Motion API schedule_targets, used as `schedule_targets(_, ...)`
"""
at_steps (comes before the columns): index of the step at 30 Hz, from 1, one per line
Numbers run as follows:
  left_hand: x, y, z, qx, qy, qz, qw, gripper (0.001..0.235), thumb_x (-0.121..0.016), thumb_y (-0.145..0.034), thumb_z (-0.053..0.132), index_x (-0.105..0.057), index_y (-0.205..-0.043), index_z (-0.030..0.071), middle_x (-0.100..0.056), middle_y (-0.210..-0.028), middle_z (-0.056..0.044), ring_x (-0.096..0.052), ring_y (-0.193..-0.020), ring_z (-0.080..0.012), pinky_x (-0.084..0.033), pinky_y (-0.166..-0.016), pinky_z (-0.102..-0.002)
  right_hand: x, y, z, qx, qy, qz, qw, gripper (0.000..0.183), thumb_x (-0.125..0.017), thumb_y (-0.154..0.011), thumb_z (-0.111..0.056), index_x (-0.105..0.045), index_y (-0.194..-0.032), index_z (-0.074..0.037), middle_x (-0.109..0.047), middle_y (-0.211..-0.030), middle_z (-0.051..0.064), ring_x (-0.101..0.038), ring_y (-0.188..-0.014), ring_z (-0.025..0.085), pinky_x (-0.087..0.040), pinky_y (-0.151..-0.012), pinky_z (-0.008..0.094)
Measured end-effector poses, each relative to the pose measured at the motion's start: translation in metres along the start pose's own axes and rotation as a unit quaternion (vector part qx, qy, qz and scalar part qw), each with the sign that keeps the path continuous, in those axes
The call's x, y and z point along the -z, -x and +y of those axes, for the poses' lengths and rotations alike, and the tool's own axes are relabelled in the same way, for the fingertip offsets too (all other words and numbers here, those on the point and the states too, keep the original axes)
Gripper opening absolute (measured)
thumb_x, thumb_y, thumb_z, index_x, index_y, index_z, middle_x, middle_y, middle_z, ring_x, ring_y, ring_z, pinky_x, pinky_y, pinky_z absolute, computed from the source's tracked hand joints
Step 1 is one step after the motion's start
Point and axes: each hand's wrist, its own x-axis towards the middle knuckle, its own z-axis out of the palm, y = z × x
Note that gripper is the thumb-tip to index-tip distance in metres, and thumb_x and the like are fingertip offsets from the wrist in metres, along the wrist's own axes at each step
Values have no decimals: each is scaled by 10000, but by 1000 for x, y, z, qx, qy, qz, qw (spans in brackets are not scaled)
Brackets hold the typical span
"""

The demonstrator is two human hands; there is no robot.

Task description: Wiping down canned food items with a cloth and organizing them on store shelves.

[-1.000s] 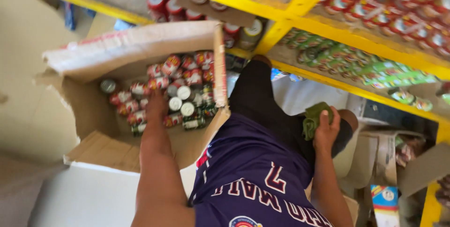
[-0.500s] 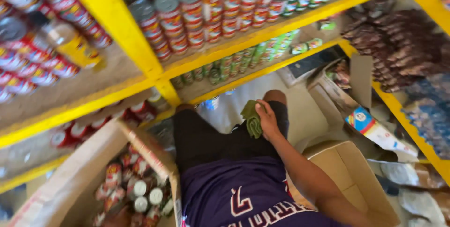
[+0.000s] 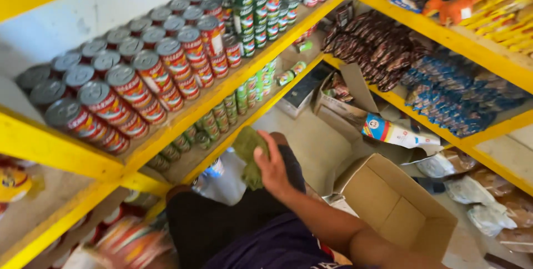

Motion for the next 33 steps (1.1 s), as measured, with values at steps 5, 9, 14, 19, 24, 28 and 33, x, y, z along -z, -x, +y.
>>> schedule_targets(5, -186, -123, -47, 96, 103, 96, 985, 438, -500, -1093, 458, -602, -1256, 65, -659, -922, -48, -604, -700, -129, -494, -578, -269, -15, 42, -18, 282, 115, -218, 927, 579, -453, -1089, -347, -374, -1545, 0, -305, -1652, 234, -312, -1544, 410, -275, -1266, 499)
schedule_targets(9, -176, -121, -93, 76, -198, 116, 970, 487, -294, -1115, 357, -581, -1391, 76, -654, -1255, -117, -605, -1073, -216, -449, -968, -317, -19, 56, -31, 358, 209, -275, 867, 628, -414, -1113, -455, -459, -1469, 60, -278, -1624, 272, -201, -1541, 520, -216, -1273, 629)
schedule_targets(14, -207, -100, -87, 96, -219, 71, 968, 394, -361, -1035, 290, -520, -1289, 35, -604, -1104, -136, -558, -953, -217, -476, -864, -353, -15, 35, -38, 312, 151, -270, 899, 516, -436, -1122, -299, -429, -1515, 35, -317, -1630, 233, -315, -1513, 450, -265, -1244, 572)
schedule_targets(19, -227, -98, -60, 81, -363, 31, 928, 504, -289, -1052, 381, -489, -1383, 57, -637, -1165, -120, -583, -939, -184, -487, -855, -318, -22, 10, -31, 63, -12, -247, 967, 545, -424, -1054, -367, -496, -1445, 5, -518, -1414, 180, -491, -1288, 281, -389, -1094, 408)
schedule_targets(24, -215, -103, -69, 66, -189, 71, 977, 405, -365, -1081, 299, -552, -1297, 12, -608, -966, -110, -521, -759, -147, -469, -679, -297, -28, 33, -34, -8, 31, -209, 977, 597, -359, -1021, -460, -545, -1436, -74, -679, -1135, 89, -559, -794, 128, -444, -721, 285)
schedule_targets(28, -207, -104, -67, 83, -119, 155, 977, 364, -418, -1084, 310, -566, -1202, -2, -566, -985, -130, -494, -801, -182, -432, -727, -334, -28, 68, -28, 199, 109, -200, 953, 640, -429, -1061, -350, -305, -1531, 66, -283, -1610, 276, -322, -1488, 411, -275, -1215, 487)
schedule_targets(33, -194, -103, -70, 78, -125, 133, 980, 366, -389, -1114, 328, -571, -1125, 10, -566, -938, -126, -491, -781, -175, -437, -703, -324, -29, 53, -28, 229, 157, -244, 929, 633, -464, -1048, -259, -265, -1538, 87, -176, -1644, 304, -248, -1522, 446, -248, -1228, 503)
